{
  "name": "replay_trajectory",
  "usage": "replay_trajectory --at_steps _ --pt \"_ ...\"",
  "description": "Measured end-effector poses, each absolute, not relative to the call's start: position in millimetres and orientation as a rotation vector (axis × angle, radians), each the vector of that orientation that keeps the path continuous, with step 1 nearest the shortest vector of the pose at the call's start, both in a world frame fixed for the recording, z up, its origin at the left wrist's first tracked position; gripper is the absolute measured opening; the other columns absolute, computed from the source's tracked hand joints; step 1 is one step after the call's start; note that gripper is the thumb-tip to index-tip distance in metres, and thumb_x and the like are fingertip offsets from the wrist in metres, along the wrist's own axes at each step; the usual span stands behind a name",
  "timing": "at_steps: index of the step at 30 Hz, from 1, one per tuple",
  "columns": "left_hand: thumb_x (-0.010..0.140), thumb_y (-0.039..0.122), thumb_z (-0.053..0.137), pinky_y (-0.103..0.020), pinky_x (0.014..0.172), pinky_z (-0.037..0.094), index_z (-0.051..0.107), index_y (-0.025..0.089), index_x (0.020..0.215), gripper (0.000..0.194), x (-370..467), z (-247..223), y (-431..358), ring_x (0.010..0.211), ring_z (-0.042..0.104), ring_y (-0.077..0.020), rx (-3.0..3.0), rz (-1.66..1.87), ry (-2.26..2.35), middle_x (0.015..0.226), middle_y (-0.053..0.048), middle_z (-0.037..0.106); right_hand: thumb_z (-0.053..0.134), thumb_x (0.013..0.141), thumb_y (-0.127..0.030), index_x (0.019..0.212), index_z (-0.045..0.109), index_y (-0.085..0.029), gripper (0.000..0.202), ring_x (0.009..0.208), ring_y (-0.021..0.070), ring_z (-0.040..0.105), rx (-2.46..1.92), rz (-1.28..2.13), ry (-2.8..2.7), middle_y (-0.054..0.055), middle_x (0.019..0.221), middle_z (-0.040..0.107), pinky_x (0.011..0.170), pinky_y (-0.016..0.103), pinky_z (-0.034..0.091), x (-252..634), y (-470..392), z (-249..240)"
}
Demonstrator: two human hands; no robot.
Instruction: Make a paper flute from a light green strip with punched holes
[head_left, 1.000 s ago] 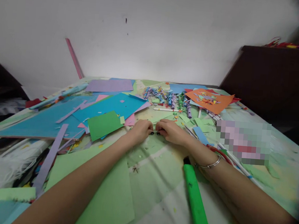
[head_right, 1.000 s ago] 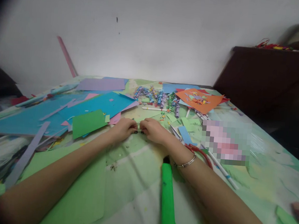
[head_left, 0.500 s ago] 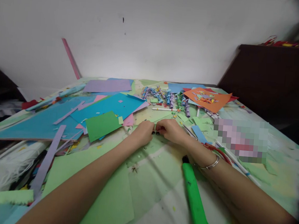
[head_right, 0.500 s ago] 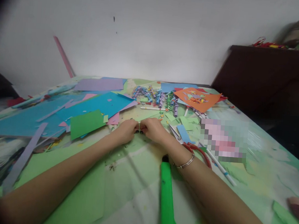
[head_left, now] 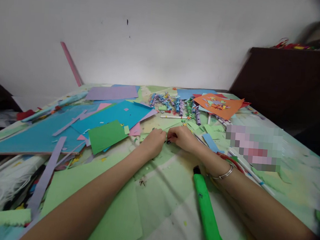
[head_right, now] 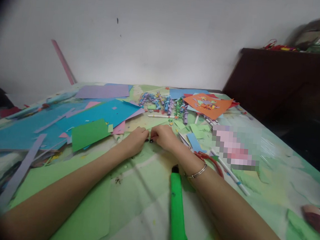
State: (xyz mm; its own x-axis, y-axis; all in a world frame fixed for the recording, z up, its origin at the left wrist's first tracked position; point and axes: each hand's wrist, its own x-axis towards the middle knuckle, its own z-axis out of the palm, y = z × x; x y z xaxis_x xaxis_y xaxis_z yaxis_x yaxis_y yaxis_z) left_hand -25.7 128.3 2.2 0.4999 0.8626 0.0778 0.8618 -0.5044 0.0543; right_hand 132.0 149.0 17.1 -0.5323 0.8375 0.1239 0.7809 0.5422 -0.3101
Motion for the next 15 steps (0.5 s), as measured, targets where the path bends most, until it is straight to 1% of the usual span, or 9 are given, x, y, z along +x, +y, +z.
replay_trajectory --at_steps 3,6,8,11,13,15 --pt "0.072 -0.004 0.042 -0.036 0.075 0.043 0.057 0.01 0.084 0.025 -27.9 1.1 133.6 0.09 0.055 -0.0271 2.707 0.12 1.576 0.089 -0.016 0.06 0.054 0.067 -0.003 0.078 0.07 -0.016 0.023 0.072 0.0146 0.059 -1.395 0.262 -2.531 0.005 0.079 0.071 0.062 0.022 0.035 135.0 146.3 18.3" --pt "0.071 -0.004 0.044 -0.034 0.072 0.042 0.057 0.011 0.083 0.024 -34.9 0.6 136.0 0.087 0.054 -0.0264 2.708 0.12 1.566 0.085 -0.014 0.059 0.051 0.067 0.001 0.078 0.071 -0.014 0.028 0.071 0.0161 0.06 -1.458 0.238 -2.545 0.007 0.078 0.071 0.062 0.023 0.034 133.0 148.1 16.9" --pt "0.076 -0.003 0.042 -0.034 0.073 0.042 0.056 0.012 0.085 0.023 -38.0 1.3 134.5 0.088 0.053 -0.0254 2.728 0.153 1.533 0.088 -0.013 0.058 0.049 0.066 0.003 0.078 0.071 -0.013 0.03 0.071 0.0173 0.06 -1.483 0.228 -2.562 0.01 0.079 0.072 0.061 0.024 0.034 130.3 151.4 14.7" --pt "0.086 0.008 0.042 -0.036 0.08 0.041 0.054 0.015 0.095 0.016 -35.8 1.9 129.8 0.094 0.05 -0.0243 2.77 0.235 1.454 0.1 -0.012 0.056 0.05 0.066 0.002 0.077 0.07 -0.013 0.027 0.073 0.0188 0.06 -1.464 0.225 -2.59 0.012 0.079 0.071 0.06 0.025 0.032 129.2 156.8 11.4" --pt "0.089 0.015 0.043 -0.037 0.084 0.04 0.053 0.015 0.097 0.013 -30.9 0.6 127.7 0.097 0.048 -0.0242 2.775 0.276 1.434 0.103 -0.012 0.056 0.051 0.069 -0.001 0.077 0.07 -0.013 0.024 0.073 0.0182 0.06 -1.418 0.238 -2.6 0.011 0.079 0.071 0.061 0.024 0.032 132.0 159.2 10.1" --pt "0.09 0.016 0.041 -0.037 0.083 0.04 0.053 0.014 0.094 0.013 -26.5 -1.9 128.0 0.096 0.049 -0.0245 2.753 0.304 1.455 0.099 -0.012 0.057 0.053 0.07 -0.003 0.077 0.069 -0.014 0.021 0.072 0.016 0.059 -1.36 0.263 -2.602 0.007 0.077 0.07 0.061 0.022 0.033 136.5 159.9 9.8"
